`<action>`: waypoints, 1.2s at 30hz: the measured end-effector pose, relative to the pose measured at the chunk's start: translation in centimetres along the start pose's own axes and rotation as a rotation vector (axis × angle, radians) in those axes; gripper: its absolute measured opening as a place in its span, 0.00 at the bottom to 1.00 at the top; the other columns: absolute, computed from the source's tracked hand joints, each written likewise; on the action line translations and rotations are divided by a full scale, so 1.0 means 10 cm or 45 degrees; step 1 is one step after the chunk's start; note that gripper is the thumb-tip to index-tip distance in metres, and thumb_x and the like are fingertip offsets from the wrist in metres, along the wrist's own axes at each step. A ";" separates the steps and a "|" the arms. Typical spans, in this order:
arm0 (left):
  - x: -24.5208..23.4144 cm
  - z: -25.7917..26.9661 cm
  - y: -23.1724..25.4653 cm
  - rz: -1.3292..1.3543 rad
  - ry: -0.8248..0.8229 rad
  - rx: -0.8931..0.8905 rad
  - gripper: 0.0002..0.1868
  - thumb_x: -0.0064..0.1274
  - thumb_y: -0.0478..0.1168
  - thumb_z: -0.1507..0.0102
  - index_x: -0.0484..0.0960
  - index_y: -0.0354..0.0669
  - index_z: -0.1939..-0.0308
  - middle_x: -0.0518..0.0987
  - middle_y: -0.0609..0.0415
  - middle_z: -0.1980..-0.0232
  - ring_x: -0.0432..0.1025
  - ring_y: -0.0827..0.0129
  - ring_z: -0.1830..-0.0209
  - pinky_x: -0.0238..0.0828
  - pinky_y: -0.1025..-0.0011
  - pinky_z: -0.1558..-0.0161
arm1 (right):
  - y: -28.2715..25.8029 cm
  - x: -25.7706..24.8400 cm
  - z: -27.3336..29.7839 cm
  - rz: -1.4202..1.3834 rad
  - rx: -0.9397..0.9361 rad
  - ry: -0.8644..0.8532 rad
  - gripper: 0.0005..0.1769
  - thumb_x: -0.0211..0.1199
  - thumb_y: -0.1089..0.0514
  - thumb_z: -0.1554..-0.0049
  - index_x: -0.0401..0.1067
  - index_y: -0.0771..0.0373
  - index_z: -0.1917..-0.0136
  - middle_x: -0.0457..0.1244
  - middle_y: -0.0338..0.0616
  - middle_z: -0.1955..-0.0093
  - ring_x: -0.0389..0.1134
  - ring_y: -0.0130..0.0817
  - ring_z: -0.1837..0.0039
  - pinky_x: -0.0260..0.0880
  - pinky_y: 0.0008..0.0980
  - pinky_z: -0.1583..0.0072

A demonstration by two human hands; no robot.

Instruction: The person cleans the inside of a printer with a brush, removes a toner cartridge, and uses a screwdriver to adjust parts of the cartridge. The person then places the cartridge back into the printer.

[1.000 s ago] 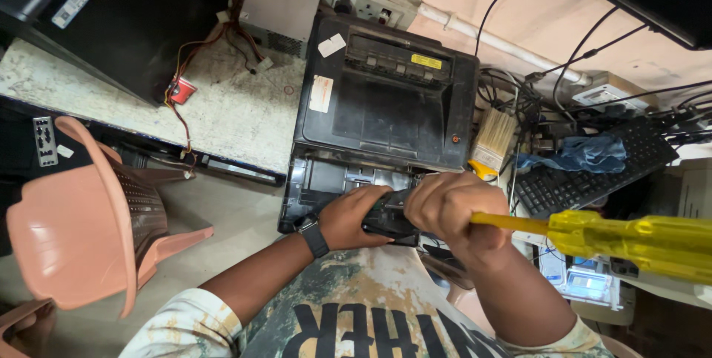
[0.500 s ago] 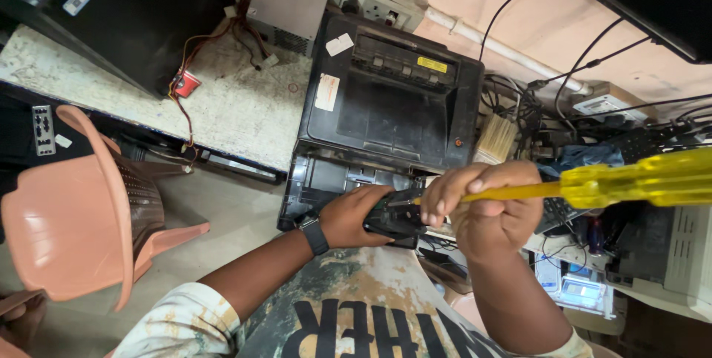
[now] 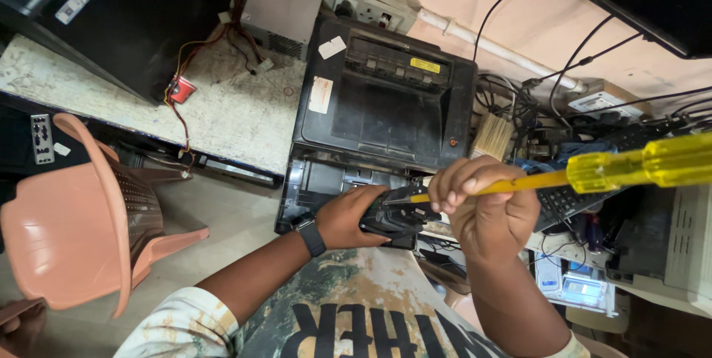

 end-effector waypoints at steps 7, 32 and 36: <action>0.03 0.01 -0.05 0.008 0.029 0.002 0.50 0.72 0.54 0.50 0.66 0.39 0.30 0.75 0.40 0.35 0.71 0.46 0.36 0.70 0.58 0.37 | 0.08 0.02 0.04 0.222 -0.060 0.087 0.17 0.66 0.55 0.32 0.69 0.67 0.36 0.63 0.47 0.54 0.67 0.31 0.55 0.71 0.32 0.55; 0.05 0.02 -0.09 -0.086 0.065 -0.076 0.52 0.72 0.57 0.51 0.66 0.39 0.30 0.74 0.38 0.34 0.72 0.46 0.37 0.70 0.57 0.39 | -0.05 0.10 0.16 0.216 0.083 0.073 0.13 0.56 0.59 0.27 0.67 0.70 0.35 0.67 0.53 0.45 0.72 0.39 0.45 0.76 0.43 0.37; 0.04 0.04 -0.08 -0.101 0.062 -0.108 0.52 0.72 0.58 0.51 0.67 0.41 0.29 0.74 0.40 0.34 0.72 0.47 0.36 0.71 0.58 0.39 | -0.07 0.03 0.13 0.599 0.077 0.178 0.15 0.62 0.66 0.33 0.67 0.72 0.35 0.68 0.50 0.46 0.73 0.37 0.45 0.78 0.40 0.39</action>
Point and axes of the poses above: each hand's wrist, its own z-axis away from the middle knuckle, its own x-axis out of the palm, y = z × x, the point moved 7 cm from there along -z, towards the middle knuckle
